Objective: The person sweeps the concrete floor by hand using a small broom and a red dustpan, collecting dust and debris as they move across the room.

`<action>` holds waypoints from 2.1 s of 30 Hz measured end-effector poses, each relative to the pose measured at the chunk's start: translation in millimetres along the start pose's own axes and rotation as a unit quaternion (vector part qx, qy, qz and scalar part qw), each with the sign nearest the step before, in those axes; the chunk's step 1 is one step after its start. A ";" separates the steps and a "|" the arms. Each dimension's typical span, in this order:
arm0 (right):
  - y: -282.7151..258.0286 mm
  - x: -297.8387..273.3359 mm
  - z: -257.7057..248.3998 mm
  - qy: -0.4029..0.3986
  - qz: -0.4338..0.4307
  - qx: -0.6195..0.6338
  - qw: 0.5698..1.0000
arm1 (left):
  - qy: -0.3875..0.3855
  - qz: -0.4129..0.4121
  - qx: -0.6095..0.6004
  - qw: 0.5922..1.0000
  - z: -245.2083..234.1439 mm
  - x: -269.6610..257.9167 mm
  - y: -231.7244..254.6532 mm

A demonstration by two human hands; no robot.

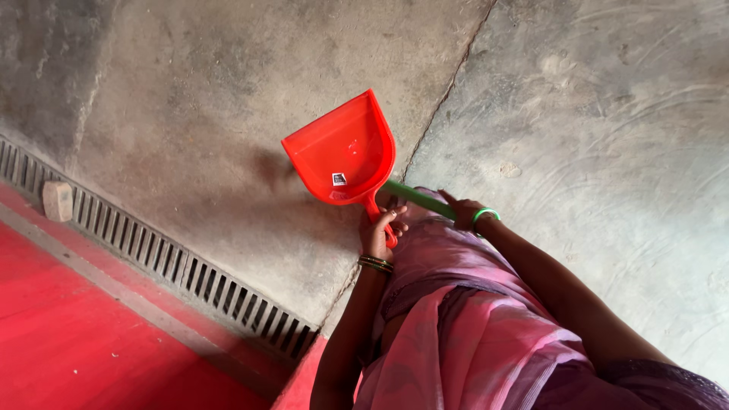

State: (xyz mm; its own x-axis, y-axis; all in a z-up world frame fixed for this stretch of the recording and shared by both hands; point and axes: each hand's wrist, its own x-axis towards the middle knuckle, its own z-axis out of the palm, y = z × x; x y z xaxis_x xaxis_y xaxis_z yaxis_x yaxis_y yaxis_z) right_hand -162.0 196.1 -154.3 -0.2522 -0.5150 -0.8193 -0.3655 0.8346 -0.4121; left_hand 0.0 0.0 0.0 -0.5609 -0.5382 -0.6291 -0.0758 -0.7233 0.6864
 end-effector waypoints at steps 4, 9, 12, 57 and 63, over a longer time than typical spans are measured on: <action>13.8 4.5 -23.6 0.122 0.039 0.002 0.992 | 0.022 -0.003 -0.001 1.000 5.1 12.1 13.8; 42.4 16.0 -67.3 0.272 0.153 0.385 0.869 | 0.015 0.003 -0.013 1.000 0.5 45.0 27.8; 51.3 25.8 -113.7 0.328 0.142 0.418 0.835 | 0.003 -0.012 -0.013 1.000 -2.5 73.8 43.5; -150.6 267.8 -314.4 0.001 0.074 0.029 0.997 | -0.158 0.045 0.040 0.986 86.3 333.8 247.8; -144.6 289.9 -364.3 0.117 -0.006 -0.012 0.993 | -0.119 0.066 0.069 0.988 137.4 364.4 272.4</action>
State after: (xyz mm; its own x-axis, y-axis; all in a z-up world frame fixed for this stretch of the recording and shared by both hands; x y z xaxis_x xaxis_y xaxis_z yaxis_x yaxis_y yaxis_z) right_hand -508.6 -145.2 -187.0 -0.4477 -0.5592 -0.6978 -0.3911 0.8242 -0.4095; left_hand -338.3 -333.6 7.9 -0.7503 -0.4951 -0.4381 -0.0920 -0.5780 0.8108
